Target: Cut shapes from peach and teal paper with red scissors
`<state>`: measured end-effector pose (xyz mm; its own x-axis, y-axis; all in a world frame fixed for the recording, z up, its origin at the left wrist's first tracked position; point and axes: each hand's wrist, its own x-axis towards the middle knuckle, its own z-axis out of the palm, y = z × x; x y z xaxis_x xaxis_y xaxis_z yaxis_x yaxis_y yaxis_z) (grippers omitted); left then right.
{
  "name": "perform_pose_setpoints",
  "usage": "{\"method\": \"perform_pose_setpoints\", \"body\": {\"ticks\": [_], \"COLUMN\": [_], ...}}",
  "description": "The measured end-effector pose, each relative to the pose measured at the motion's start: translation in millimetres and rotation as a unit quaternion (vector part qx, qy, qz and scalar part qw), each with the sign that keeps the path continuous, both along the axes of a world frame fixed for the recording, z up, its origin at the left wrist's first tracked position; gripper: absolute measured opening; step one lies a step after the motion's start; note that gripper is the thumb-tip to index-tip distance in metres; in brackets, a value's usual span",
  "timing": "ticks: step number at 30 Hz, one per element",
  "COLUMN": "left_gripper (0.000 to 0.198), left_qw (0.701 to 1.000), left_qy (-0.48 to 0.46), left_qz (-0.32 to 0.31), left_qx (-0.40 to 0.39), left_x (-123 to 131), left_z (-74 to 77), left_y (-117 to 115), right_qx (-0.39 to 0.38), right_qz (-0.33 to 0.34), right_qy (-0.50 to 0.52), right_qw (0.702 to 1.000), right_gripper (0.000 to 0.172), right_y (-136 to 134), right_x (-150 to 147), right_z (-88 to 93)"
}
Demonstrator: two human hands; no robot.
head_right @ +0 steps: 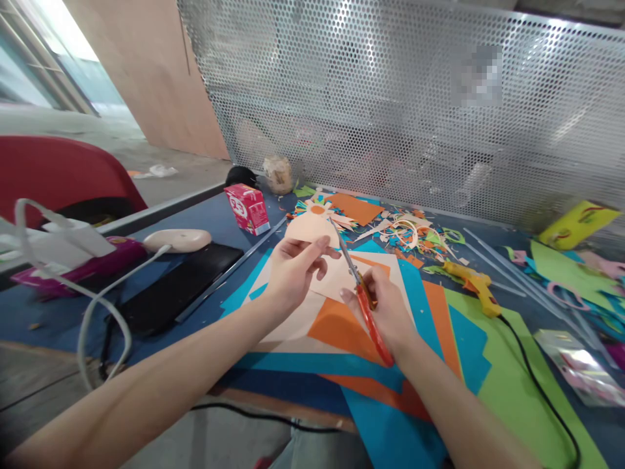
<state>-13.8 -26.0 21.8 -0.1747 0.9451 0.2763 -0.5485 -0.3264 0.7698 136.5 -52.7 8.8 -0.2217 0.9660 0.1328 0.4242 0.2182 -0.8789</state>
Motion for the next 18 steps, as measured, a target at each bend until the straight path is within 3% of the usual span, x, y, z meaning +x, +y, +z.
{"method": "perform_pose_setpoints", "body": {"ticks": [18], "left_gripper": [0.018], "left_qw": [1.000], "left_qy": [0.001], "left_qz": [0.016], "left_qx": [0.009], "left_x": [-2.1], "left_z": [-4.0], "left_y": [3.1], "right_qx": [0.076], "right_qz": [-0.030], "right_qy": [-0.052], "right_qw": [0.995], "right_gripper": [0.047], "right_y": [2.1], "right_x": [0.2], "right_z": [1.9]}}
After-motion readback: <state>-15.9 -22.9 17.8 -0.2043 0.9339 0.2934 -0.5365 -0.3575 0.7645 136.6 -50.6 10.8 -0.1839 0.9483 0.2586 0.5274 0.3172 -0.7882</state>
